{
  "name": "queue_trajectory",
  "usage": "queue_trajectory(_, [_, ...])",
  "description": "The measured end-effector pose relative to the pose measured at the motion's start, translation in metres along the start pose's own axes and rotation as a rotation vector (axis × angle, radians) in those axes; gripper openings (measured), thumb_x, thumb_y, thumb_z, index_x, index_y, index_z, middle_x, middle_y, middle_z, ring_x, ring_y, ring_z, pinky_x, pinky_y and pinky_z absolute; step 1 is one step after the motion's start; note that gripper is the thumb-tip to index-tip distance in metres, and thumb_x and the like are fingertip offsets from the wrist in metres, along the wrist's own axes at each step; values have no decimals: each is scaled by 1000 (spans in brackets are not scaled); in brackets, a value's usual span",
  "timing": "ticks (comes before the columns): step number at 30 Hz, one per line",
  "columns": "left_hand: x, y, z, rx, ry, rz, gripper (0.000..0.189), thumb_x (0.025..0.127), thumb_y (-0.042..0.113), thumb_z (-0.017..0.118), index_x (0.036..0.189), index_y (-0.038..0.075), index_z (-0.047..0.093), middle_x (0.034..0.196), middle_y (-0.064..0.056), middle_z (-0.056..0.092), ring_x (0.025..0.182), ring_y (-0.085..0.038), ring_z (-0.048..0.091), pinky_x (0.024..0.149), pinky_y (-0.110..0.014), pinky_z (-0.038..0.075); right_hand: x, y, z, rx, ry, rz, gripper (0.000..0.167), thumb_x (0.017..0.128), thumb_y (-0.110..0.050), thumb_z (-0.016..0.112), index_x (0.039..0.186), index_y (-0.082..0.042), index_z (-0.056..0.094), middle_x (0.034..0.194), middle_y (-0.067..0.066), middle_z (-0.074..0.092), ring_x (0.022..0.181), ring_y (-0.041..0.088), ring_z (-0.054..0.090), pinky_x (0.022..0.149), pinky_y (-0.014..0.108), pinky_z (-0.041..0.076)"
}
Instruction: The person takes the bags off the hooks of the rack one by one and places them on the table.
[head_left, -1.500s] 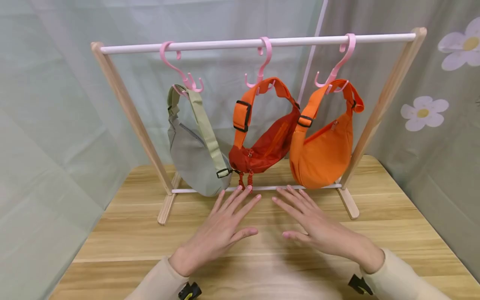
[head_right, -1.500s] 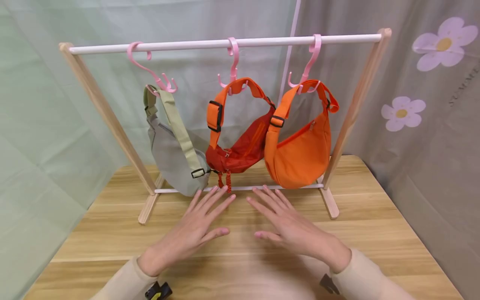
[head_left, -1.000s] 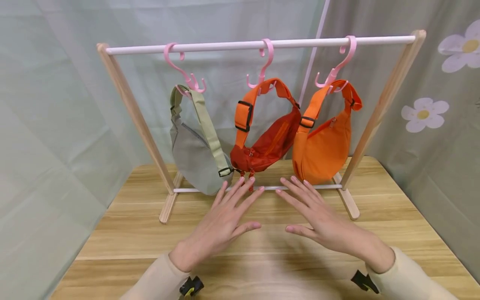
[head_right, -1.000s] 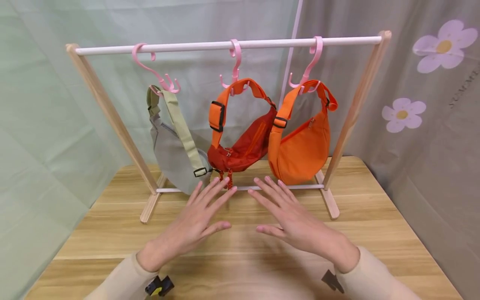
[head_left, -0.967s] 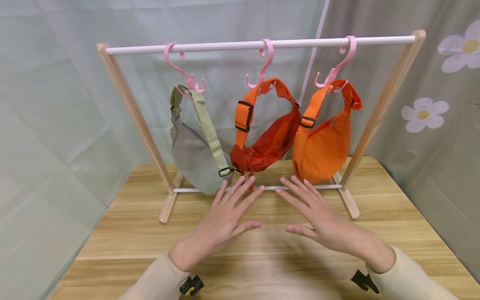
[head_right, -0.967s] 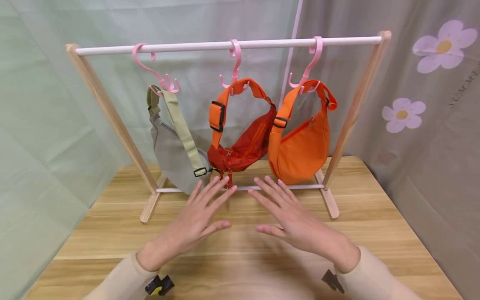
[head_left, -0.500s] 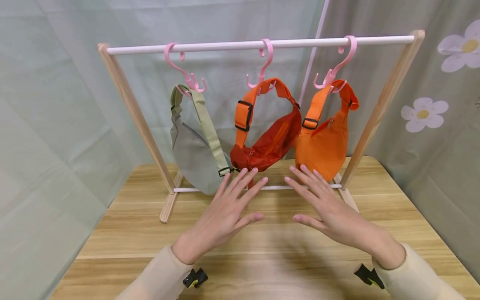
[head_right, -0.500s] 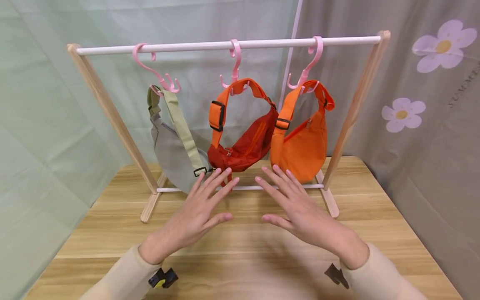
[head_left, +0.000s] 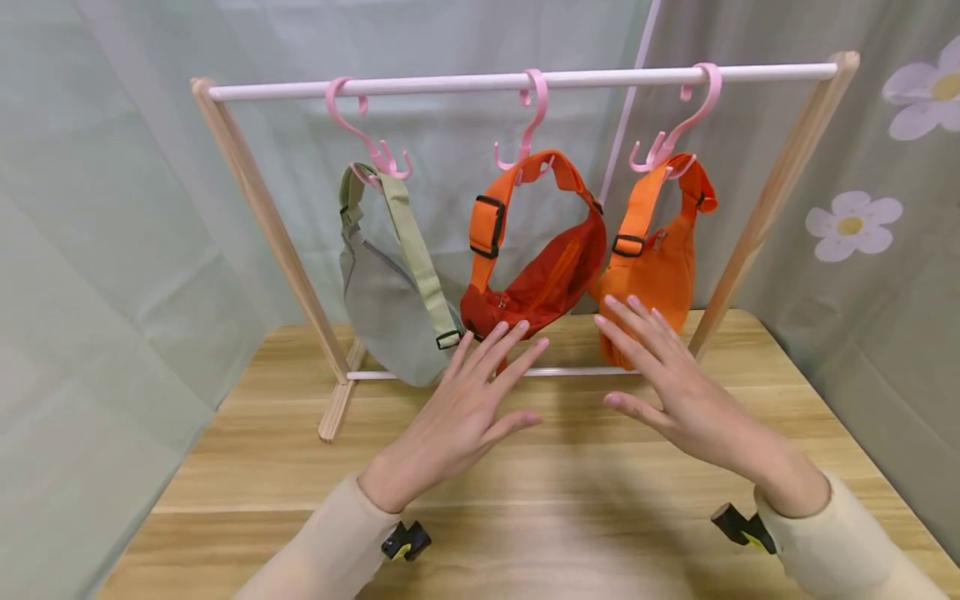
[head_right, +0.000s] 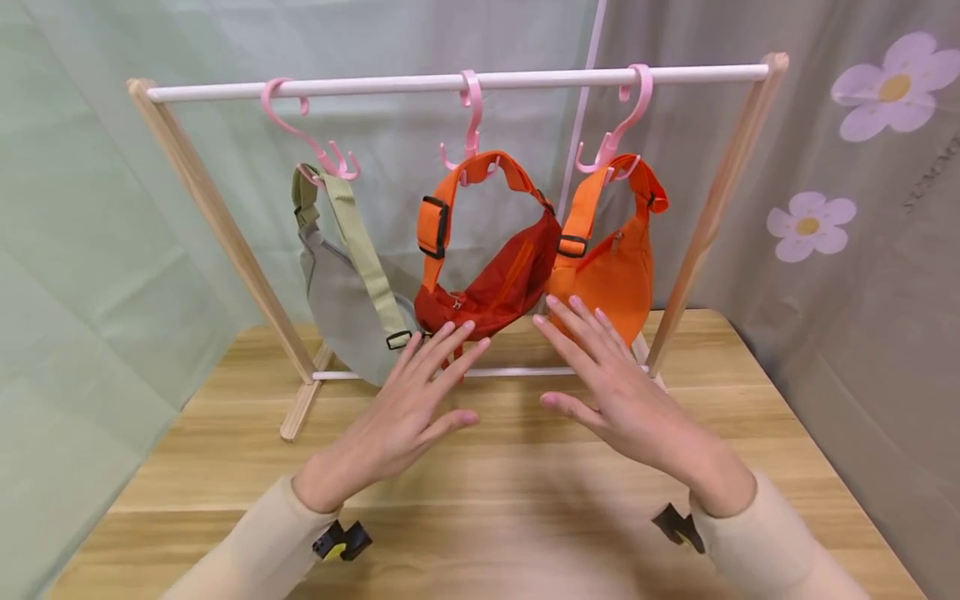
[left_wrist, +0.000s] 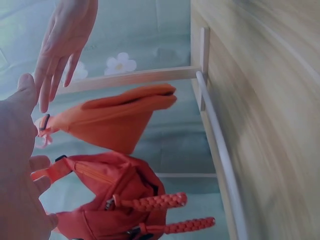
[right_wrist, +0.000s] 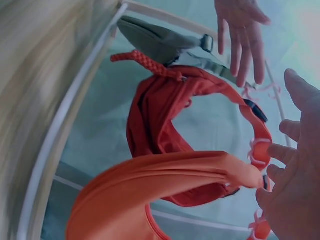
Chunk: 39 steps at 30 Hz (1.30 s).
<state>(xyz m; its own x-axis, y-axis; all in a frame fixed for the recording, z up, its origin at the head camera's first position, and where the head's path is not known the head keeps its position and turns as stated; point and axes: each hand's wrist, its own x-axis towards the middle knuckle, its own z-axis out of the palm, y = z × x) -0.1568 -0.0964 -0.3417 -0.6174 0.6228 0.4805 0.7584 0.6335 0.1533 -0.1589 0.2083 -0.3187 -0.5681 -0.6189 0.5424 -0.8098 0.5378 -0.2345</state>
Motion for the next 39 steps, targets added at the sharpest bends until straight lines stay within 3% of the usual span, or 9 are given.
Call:
queue_trajectory(8, [17,5,-1,-31,2,9,72,107,62,38,168,31,16,174,4,9,160,-22,8,125,-63,10,4,8,-17,6,52,6,78,105,-57,46,164,-9,30,171,15,19,160,34,6,128,48,2])
queue_trajectory(13, [28,8,-2,-86,32,-25,75,105,69,24,168,31,16,174,1,11,160,-19,5,125,-61,8,4,11,-25,-15,84,7,80,105,-59,45,164,-7,29,171,16,19,160,34,8,128,49,2])
queue_trajectory(17, [36,11,-4,-146,50,-42,76,103,72,21,168,33,15,174,5,10,160,-17,4,127,-57,5,4,14,-32,13,100,38,81,103,-58,49,165,-10,28,172,13,17,160,34,5,128,50,3])
queue_trajectory(23, [48,15,-5,-172,65,-13,75,103,72,22,168,34,14,174,6,10,160,-16,4,127,-55,5,5,18,-45,67,111,85,80,102,-44,63,166,-13,26,173,9,14,160,33,1,127,55,8])
queue_trajectory(28, [58,16,-3,-186,73,-4,75,103,71,22,168,36,13,174,6,11,160,-14,3,128,-51,2,9,24,-54,57,136,84,80,102,-44,63,166,-12,27,173,6,15,160,32,2,128,49,10])
queue_trajectory(31, [63,17,-2,-192,68,-4,73,104,69,26,168,36,12,174,6,11,160,-12,1,128,-47,0,12,28,-59,52,147,83,80,101,-44,63,166,-12,27,174,4,15,160,31,2,128,45,9])
queue_trajectory(39, [83,17,-2,-185,67,0,75,106,49,54,168,33,15,174,7,10,159,-10,0,128,-44,-2,24,35,-78,3,202,98,81,101,-52,59,166,-13,29,173,2,18,161,26,4,128,46,9])
